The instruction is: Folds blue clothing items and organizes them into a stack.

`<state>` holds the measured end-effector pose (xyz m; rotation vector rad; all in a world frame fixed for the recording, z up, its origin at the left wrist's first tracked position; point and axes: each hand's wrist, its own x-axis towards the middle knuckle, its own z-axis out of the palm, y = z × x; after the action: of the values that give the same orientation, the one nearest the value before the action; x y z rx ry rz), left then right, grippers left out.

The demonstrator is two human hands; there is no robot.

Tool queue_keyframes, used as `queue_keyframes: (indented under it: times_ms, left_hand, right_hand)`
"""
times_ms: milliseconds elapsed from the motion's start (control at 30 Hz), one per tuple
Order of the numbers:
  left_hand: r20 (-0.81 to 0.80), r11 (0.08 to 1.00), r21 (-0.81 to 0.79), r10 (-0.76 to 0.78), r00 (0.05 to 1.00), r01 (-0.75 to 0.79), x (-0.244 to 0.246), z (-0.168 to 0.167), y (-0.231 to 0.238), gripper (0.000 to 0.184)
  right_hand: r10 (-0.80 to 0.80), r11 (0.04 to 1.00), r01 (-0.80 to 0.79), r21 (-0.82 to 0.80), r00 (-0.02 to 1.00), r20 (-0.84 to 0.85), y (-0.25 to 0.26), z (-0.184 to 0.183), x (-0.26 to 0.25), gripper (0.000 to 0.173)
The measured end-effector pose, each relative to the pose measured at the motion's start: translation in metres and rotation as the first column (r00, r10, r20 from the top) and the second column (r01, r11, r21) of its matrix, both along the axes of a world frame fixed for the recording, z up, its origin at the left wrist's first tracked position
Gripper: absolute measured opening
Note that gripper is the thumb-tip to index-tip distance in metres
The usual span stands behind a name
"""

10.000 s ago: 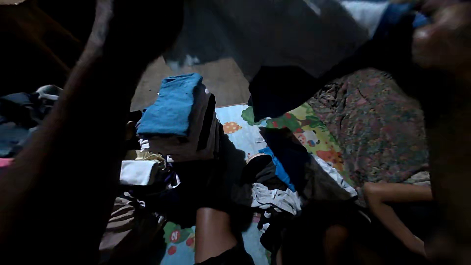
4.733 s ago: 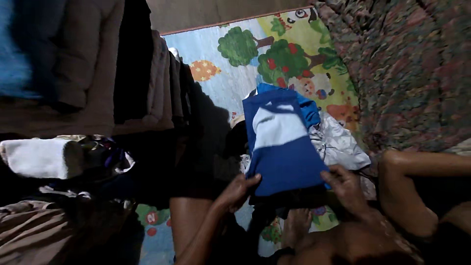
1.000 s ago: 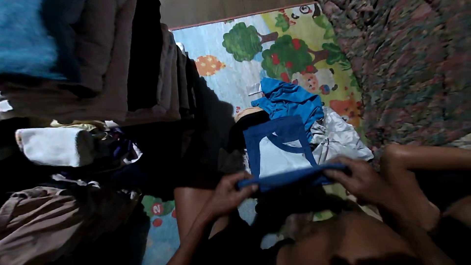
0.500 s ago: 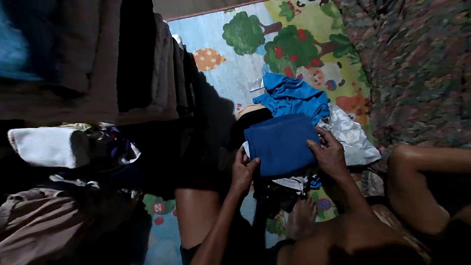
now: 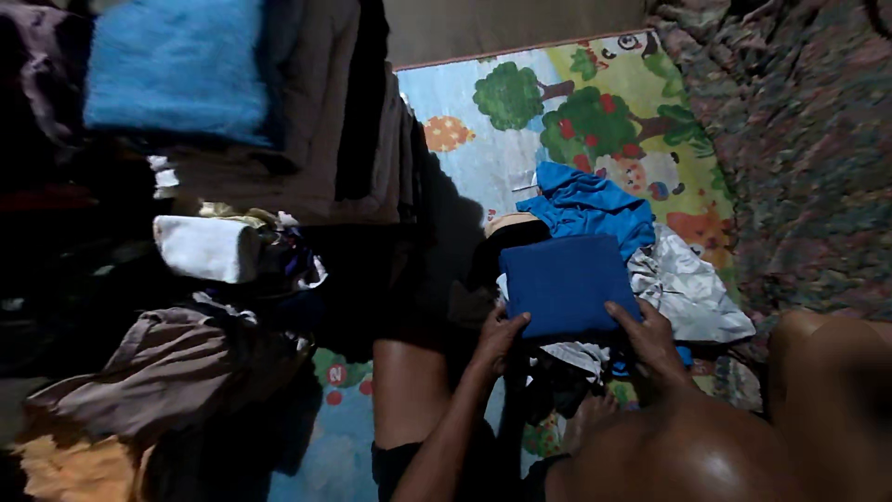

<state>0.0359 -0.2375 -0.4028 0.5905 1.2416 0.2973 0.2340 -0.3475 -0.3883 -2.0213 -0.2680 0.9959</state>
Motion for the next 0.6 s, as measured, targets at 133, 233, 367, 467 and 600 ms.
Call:
queue_keyframes:
  times_ms: [133, 233, 367, 467, 600]
  left_hand:
    - [0.176, 0.981, -0.172, 0.118, 0.977, -0.087, 0.003, 0.026, 0.000, 0.028]
    - [0.272, 0.956, -0.270, 0.191, 0.943, -0.115, 0.013, 0.043, -0.008, 0.019]
    - [0.272, 0.966, -0.258, 0.099, 0.957, -0.027, 0.023, 0.046, -0.026, 0.028]
    - [0.268, 0.968, -0.249, 0.033, 0.963, 0.036, 0.018, 0.041, -0.041, 0.031]
    - [0.200, 0.937, 0.100, -0.348, 0.916, 0.334, -0.021, 0.045, -0.042, 0.028]
  right_hand:
    - [-0.257, 0.873, 0.350, 0.339, 0.922, -0.291, 0.016, 0.019, -0.008, 0.045]
    - [-0.259, 0.709, 0.600, 0.371, 0.711, -0.654, 0.020, 0.029, -0.034, 0.037]
    - [-0.238, 0.738, 0.574, 0.354, 0.713, -0.660, 0.016, 0.019, -0.061, 0.035]
    - [-0.398, 0.850, 0.500, 0.167, 0.816, -0.420, 0.026, 0.028, -0.072, 0.029]
    - [-0.227, 0.970, 0.235, 0.054, 0.966, -0.123, 0.031, 0.053, -0.060, 0.061]
